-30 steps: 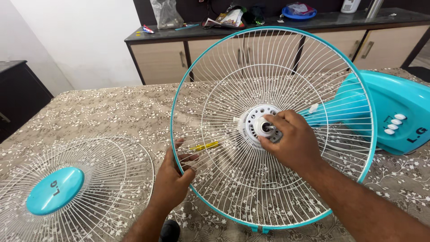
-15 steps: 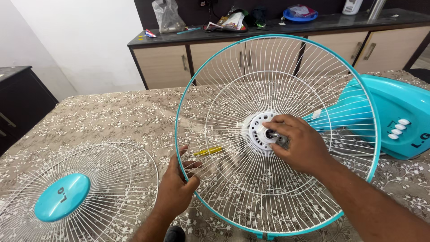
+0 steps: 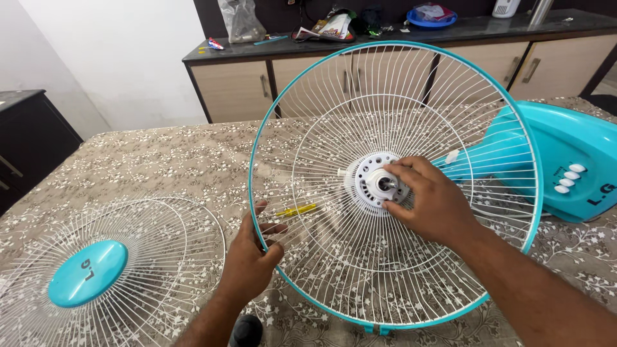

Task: The person disassembles a teal LG table fan by removing the front grille, unscrewing the central nut to detach the fan blades, and then removing the rear grille. The components are placed on the bed surface.

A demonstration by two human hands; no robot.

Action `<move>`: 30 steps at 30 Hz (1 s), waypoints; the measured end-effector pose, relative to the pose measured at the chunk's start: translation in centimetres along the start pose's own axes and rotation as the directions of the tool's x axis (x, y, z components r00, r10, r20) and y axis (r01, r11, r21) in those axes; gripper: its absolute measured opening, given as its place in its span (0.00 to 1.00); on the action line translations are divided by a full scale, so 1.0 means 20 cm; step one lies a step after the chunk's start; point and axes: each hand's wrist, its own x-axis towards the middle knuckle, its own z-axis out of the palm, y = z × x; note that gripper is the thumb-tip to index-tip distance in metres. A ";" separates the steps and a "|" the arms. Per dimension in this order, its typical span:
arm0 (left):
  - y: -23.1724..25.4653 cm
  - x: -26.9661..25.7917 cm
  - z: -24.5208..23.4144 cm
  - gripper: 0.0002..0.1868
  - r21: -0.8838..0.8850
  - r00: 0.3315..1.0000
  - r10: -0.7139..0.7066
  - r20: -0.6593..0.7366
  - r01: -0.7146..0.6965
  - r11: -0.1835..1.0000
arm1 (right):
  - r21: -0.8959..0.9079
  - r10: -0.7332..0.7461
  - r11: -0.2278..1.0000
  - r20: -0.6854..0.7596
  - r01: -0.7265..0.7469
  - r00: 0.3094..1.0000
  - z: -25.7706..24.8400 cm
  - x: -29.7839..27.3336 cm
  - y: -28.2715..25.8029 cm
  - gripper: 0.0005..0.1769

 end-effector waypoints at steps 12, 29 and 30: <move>0.00 -0.01 0.01 0.42 0.018 0.999 0.044 -0.017 -0.044 0.999 | 0.020 0.009 1.000 -0.034 -0.008 0.999 0.03 -0.01 0.00 0.34; -0.06 0.00 0.07 0.43 -0.143 0.998 0.029 -0.063 -0.038 0.989 | 0.072 0.013 0.997 0.025 -0.015 1.000 0.00 0.04 0.00 0.44; -0.07 0.00 0.08 0.44 -0.148 0.997 0.008 -0.072 -0.019 0.989 | 0.049 0.033 0.998 0.006 -0.033 0.999 0.00 0.05 0.00 0.45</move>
